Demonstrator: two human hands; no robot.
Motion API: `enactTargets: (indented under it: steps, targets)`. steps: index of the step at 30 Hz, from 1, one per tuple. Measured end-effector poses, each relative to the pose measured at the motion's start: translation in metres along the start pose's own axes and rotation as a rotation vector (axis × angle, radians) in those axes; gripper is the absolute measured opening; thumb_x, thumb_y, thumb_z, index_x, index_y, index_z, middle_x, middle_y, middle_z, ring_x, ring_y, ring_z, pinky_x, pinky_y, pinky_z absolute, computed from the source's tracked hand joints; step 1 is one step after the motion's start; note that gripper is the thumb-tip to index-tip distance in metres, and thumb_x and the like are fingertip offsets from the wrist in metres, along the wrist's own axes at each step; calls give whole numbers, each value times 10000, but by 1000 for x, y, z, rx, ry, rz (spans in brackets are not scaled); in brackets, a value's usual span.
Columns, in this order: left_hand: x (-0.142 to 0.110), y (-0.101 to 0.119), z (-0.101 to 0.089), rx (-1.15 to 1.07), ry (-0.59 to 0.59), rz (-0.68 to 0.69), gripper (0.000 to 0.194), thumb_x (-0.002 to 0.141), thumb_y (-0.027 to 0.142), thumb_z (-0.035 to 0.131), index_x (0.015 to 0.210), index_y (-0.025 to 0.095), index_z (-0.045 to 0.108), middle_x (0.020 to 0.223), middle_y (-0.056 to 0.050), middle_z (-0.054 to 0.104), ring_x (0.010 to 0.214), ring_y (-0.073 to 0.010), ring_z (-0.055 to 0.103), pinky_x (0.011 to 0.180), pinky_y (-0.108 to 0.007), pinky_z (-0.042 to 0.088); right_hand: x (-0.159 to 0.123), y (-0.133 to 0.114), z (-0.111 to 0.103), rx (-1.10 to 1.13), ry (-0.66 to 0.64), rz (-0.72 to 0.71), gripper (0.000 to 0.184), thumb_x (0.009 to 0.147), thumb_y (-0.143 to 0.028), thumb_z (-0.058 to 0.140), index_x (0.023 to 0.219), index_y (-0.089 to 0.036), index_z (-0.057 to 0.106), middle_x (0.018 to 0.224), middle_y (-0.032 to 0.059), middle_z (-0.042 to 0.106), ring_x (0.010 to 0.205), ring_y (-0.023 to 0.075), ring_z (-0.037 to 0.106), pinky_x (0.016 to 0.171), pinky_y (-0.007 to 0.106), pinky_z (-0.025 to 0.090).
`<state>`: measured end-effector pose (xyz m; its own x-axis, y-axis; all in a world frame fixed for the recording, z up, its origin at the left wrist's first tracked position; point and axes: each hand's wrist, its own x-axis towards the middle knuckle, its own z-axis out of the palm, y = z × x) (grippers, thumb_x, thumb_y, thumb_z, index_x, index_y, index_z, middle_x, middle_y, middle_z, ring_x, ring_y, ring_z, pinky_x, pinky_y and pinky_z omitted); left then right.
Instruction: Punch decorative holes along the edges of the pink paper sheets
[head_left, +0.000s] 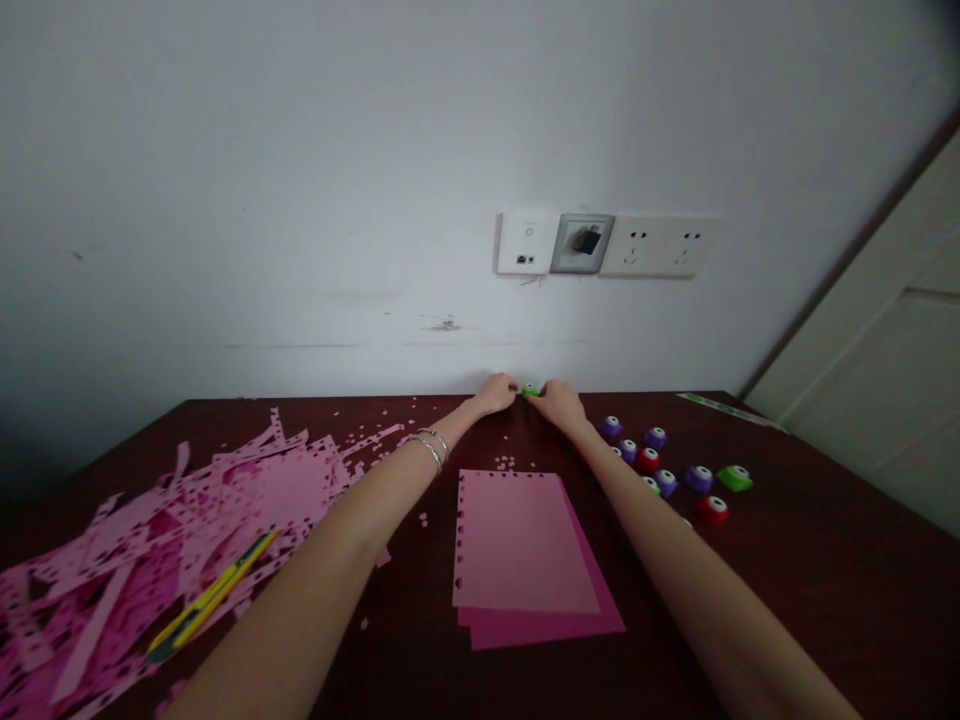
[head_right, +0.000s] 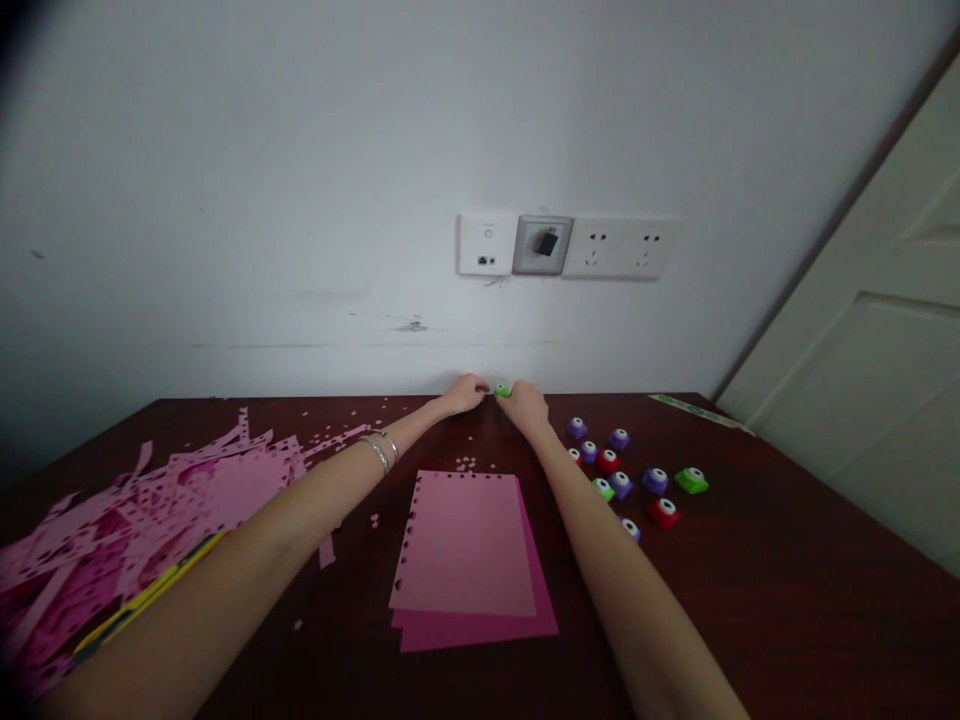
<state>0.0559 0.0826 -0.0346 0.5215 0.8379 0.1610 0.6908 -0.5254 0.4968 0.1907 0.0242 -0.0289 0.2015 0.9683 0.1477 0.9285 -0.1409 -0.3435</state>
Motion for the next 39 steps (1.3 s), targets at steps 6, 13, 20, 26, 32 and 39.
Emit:
enactTargets:
  steps: [6, 13, 20, 26, 32, 39]
  targets:
    - [8, 0, 13, 15, -25, 37, 274, 738, 98, 454, 875, 81, 691, 936, -122, 682, 861, -204, 595, 838, -304, 426, 2, -4, 5, -31, 6, 33, 497, 772, -499, 492, 997, -80, 639, 981, 214, 648, 915, 305, 618, 690, 314, 463]
    - [13, -7, 21, 11, -26, 52, 278, 740, 119, 454, 890, 98, 687, 961, -110, 679, 880, -209, 591, 833, -313, 432, 2, -9, 6, -42, 6, 72, 501, 771, -495, 504, 1006, -76, 645, 1003, 222, 644, 936, 316, 612, 710, 326, 472]
    - [14, -9, 17, -12, -22, 70, 286, 748, 103, 453, 914, 61, 683, 956, -128, 675, 870, -212, 587, 826, -303, 424, 8, -6, 8, -11, -6, 66, 537, 730, -488, 548, 1023, -47, 638, 999, 250, 638, 922, 334, 616, 689, 340, 474]
    - [4, -9, 7, -76, -14, 63, 267, 773, 148, 486, 947, 49, 663, 895, -102, 676, 800, -183, 580, 775, -281, 431, 6, 3, 2, 50, -43, -65, 374, 722, -385, 564, 834, -49, 682, 743, 179, 681, 721, 237, 641, 569, 248, 441]
    - [-22, -15, -11, -168, -61, 104, 398, 747, 299, 601, 1075, 73, 611, 757, -33, 644, 668, -126, 534, 642, -229, 412, -15, 8, -15, 188, -194, -281, 212, 683, -283, 591, 722, -90, 669, 600, 50, 636, 502, 118, 549, 444, 190, 386]
    - [-74, -11, -28, -359, -210, 167, 493, 658, 364, 681, 1066, 93, 624, 693, -11, 594, 591, -96, 454, 559, -216, 350, -46, 18, -20, 438, -429, -441, 264, 655, -247, 592, 871, -106, 649, 711, 38, 625, 510, 102, 519, 359, 175, 408]
